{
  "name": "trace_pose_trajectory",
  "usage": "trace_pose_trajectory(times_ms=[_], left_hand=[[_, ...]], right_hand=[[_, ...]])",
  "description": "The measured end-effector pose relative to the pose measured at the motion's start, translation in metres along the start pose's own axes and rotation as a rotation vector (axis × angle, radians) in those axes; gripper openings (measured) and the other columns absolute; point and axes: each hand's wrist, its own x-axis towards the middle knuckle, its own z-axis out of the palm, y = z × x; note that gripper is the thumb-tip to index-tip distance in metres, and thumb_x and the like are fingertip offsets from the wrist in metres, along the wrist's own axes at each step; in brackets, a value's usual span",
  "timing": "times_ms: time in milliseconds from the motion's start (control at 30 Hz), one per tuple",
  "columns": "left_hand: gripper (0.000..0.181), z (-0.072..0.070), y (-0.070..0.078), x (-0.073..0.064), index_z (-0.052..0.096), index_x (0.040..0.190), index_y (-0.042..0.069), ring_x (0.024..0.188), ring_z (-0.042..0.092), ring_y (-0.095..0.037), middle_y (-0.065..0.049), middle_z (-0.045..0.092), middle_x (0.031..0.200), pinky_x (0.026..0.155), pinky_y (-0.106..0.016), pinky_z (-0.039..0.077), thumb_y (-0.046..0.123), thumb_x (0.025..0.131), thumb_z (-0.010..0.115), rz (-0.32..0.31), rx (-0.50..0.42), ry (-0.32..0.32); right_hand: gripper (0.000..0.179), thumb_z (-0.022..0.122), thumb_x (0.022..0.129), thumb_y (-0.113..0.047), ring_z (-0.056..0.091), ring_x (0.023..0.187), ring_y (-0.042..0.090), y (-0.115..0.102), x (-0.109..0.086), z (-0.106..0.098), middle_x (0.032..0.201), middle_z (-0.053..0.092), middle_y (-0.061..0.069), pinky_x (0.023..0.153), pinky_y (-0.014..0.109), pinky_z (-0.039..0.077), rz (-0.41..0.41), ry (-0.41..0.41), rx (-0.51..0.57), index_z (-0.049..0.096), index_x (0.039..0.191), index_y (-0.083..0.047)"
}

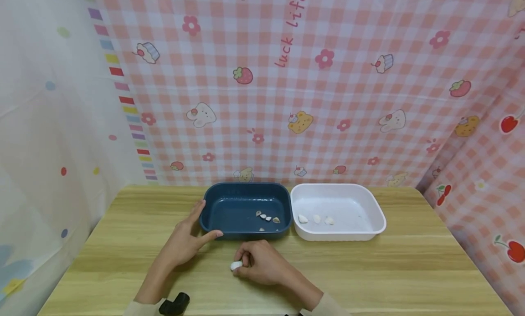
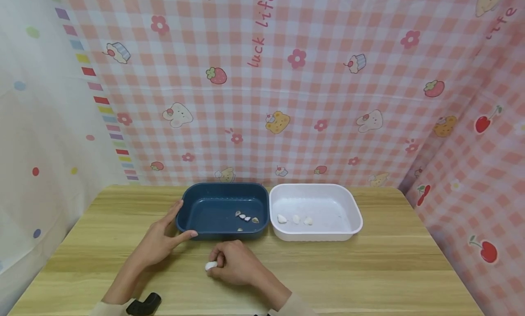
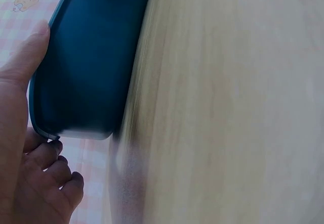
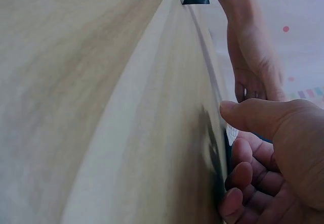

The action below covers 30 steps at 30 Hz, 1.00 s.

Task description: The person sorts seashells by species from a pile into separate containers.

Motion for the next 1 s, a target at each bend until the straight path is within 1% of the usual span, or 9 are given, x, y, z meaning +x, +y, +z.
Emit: trace_pose_trajectory(times_ms=[233,500,700,833,1000], left_hand=[[0.107,-0.002,0.000,-0.003,0.011,0.167,0.022,0.158,0.014,-0.043,-0.011,0.010,0.174,0.121,-0.069,0.025,0.063,0.088,0.071,-0.008,0.021,0.012],[0.107,-0.001,0.001,-0.002,0.011,0.167,0.021,0.158,0.014,-0.042,-0.011,0.010,0.174,0.121,-0.068,0.024,0.063,0.088,0.071,-0.003,0.030,0.014],[0.107,-0.001,0.001,-0.002,0.011,0.167,0.022,0.158,0.014,-0.043,-0.010,0.010,0.174,0.121,-0.069,0.025,0.063,0.088,0.071,-0.003,0.035,0.012],[0.108,0.000,0.001,-0.001,0.011,0.167,0.021,0.158,0.014,-0.043,-0.010,0.009,0.174,0.121,-0.069,0.025,0.064,0.088,0.071,0.000,0.034,0.011],[0.107,0.000,0.001,-0.001,0.010,0.167,0.022,0.159,0.013,-0.042,-0.010,0.009,0.174,0.121,-0.069,0.025,0.063,0.089,0.071,0.002,0.030,0.007]], right_hand=[[0.016,0.084,0.087,-0.022,0.047,0.061,-0.006,-0.002,-0.011,-0.007,0.069,0.056,-0.015,0.058,0.012,0.043,0.003,0.004,0.054,0.071,0.092,-0.017],[0.014,0.082,0.088,-0.023,0.048,0.063,-0.004,-0.001,-0.025,-0.024,0.073,0.056,-0.013,0.057,0.013,0.043,0.037,0.034,0.078,0.070,0.094,-0.019],[0.014,0.081,0.089,-0.023,0.049,0.065,-0.003,0.004,-0.032,-0.037,0.076,0.057,-0.013,0.059,0.014,0.045,0.031,0.067,0.053,0.070,0.096,-0.018],[0.012,0.080,0.089,-0.018,0.050,0.065,-0.001,0.004,-0.037,-0.047,0.076,0.058,-0.012,0.059,0.016,0.046,0.039,0.092,0.052,0.069,0.095,-0.018],[0.012,0.080,0.090,-0.017,0.049,0.063,-0.001,0.005,-0.042,-0.062,0.075,0.058,-0.011,0.058,0.017,0.046,0.051,0.146,0.019,0.069,0.095,-0.017]])
